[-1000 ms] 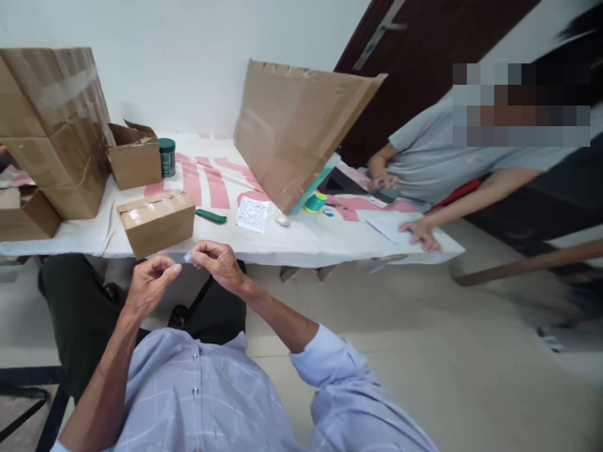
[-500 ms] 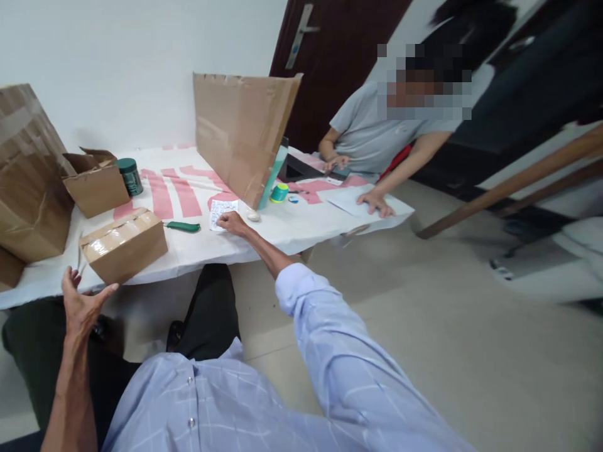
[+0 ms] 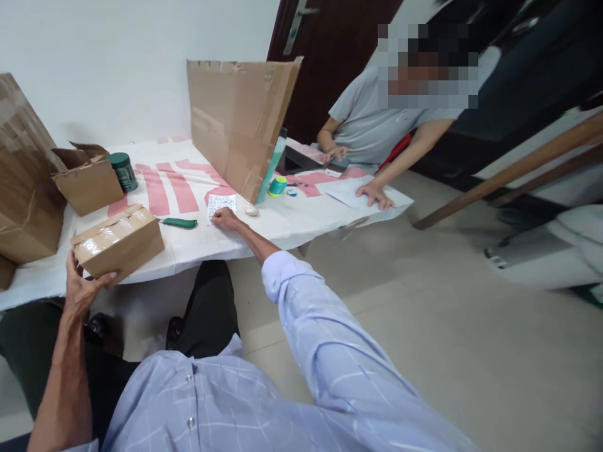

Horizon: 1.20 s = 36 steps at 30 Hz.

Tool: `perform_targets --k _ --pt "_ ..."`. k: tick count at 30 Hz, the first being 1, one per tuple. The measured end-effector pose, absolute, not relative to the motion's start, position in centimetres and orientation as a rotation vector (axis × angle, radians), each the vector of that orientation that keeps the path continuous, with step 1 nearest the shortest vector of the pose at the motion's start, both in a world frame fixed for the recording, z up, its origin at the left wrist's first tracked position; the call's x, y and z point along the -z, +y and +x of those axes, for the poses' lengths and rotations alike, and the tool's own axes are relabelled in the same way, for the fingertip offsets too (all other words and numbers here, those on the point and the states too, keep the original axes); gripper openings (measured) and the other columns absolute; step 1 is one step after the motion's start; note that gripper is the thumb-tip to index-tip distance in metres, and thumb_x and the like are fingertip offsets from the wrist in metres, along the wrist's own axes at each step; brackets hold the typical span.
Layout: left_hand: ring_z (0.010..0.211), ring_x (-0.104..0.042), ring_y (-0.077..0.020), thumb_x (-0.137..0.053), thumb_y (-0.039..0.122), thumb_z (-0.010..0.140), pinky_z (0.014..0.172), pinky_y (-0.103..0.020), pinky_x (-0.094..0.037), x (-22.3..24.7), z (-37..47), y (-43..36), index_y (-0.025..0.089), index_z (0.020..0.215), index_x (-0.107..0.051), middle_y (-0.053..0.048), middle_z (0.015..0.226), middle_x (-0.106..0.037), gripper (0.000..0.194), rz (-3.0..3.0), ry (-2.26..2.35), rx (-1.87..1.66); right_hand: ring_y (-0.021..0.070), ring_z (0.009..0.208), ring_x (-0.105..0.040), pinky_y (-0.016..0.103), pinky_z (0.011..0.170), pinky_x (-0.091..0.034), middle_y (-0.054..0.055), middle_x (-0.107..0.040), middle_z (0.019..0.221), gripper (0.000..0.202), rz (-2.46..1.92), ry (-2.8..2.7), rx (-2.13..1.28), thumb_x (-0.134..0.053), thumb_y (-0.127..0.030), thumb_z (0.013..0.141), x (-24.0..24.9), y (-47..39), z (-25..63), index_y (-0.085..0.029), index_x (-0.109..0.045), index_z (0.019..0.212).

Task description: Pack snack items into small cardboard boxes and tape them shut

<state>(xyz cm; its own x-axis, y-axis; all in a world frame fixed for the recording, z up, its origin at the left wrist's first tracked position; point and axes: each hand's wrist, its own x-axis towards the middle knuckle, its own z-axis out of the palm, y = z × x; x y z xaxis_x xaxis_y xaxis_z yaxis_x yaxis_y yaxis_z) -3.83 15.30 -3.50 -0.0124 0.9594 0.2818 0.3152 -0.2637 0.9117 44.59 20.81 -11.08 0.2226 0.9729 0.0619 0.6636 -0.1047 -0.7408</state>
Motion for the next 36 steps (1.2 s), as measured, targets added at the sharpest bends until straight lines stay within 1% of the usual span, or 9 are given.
perform_targets --k 5,8,10,13,17,20,24,32,36 --pt "0.143 -0.056 -0.0408 -0.102 0.027 0.042 0.097 -0.045 -0.065 2.6 -3.7 15.9 0.026 0.149 -0.049 -0.01 0.157 -0.059 0.119 1.616 1.328 -1.299 0.0156 0.076 -0.061 0.023 0.068 -0.042 0.002 -0.071 0.071 0.013 -1.926 -1.525 -0.528 -0.061 -0.018 0.075 10.8 20.7 44.1 -0.012 -0.073 0.074" --pt "0.141 -0.057 -0.0384 -0.103 0.031 0.041 0.102 -0.045 -0.063 2.4 -3.8 16.3 0.022 0.147 -0.05 -0.009 0.15 -0.063 0.119 1.665 1.291 -1.281 0.0166 0.079 -0.064 0.023 0.071 -0.044 0.004 -0.075 0.076 0.017 -1.97 -1.55 -0.481 -0.062 -0.015 0.076 10.5 20.4 43.7 -0.011 -0.078 0.08" --pt "0.139 -0.058 -0.0376 -0.103 0.034 0.04 0.099 -0.043 -0.064 2.4 -3.9 16.4 0.022 0.147 -0.05 -0.008 0.147 -0.064 0.12 1.672 1.288 -1.282 0.0174 0.083 -0.067 0.023 0.074 -0.045 0.006 -0.078 0.082 0.019 -2.007 -1.568 -0.447 -0.063 -0.015 0.078 10.2 20.2 43.5 -0.011 -0.08 0.084" --pt "0.138 -0.058 -0.0377 -0.104 0.035 0.041 0.093 -0.042 -0.065 3.0 -4.1 16.3 0.024 0.149 -0.049 -0.009 0.151 -0.062 0.122 1.65 1.311 -1.292 0.018 0.09 -0.068 0.023 0.08 -0.047 0.008 -0.081 0.098 0.022 -2.069 -1.605 -0.401 -0.064 -0.015 0.084 9.8 19.6 43.2 -0.012 -0.082 0.096" --pt "0.141 -0.057 -0.0385 -0.105 0.037 0.043 0.095 -0.042 -0.065 4.1 -4.5 15.4 0.024 0.155 -0.044 -0.016 0.157 -0.056 0.127 1.624 1.33 -1.283 0.0205 0.104 -0.069 0.025 0.087 -0.047 0.013 -0.08 0.122 0.033 -2.141 -1.673 -0.333 -0.062 -0.017 0.092 9.3 18.4 42.0 -0.014 -0.078 0.121" --pt "0.148 -0.052 -0.0396 -0.106 0.039 0.041 0.101 -0.042 -0.063 5.0 -5.3 14.3 0.024 0.16 -0.038 -0.021 0.162 -0.05 0.138 1.584 1.269 -1.278 0.0245 0.108 -0.07 0.028 0.09 -0.046 0.019 -0.079 0.122 0.03 -2.193 -1.738 -0.301 -0.056 -0.014 0.097 9.5 17.5 40.7 -0.012 -0.08 0.115" --pt "0.155 -0.043 -0.0404 -0.106 0.044 0.048 0.105 -0.044 -0.06 6.3 -7.0 12.9 0.028 0.168 -0.027 -0.021 0.169 -0.04 0.144 1.605 1.214 -1.256 0.0283 0.112 -0.071 0.032 0.091 -0.045 0.024 -0.077 0.126 0.034 -2.24 -1.801 -0.231 -0.049 -0.014 0.102 10.2 16.8 39.3 -0.01 -0.08 0.117" --pt "0.16 -0.036 -0.0413 -0.104 0.047 0.056 0.12 -0.054 -0.048 8.8 -9.0 11.4 0.03 0.172 -0.021 -0.019 0.172 -0.036 0.143 1.687 1.086 -1.25 0.0281 0.107 -0.071 0.033 0.086 -0.046 0.02 -0.078 0.124 0.039 -2.3 -1.813 -0.112 -0.045 -0.02 0.104 10.5 15.6 39.1 -0.012 -0.079 0.121" --pt "0.16 -0.036 -0.0421 -0.102 0.049 0.057 0.119 -0.056 -0.049 9.0 -9.1 11.3 0.031 0.172 -0.023 -0.019 0.172 -0.035 0.14 1.672 1.084 -1.235 0.0288 0.109 -0.068 0.035 0.086 -0.047 0.02 -0.076 0.129 0.043 -2.262 -1.797 -0.029 -0.041 -0.021 0.103 10.3 15.7 38.8 -0.013 -0.075 0.128"
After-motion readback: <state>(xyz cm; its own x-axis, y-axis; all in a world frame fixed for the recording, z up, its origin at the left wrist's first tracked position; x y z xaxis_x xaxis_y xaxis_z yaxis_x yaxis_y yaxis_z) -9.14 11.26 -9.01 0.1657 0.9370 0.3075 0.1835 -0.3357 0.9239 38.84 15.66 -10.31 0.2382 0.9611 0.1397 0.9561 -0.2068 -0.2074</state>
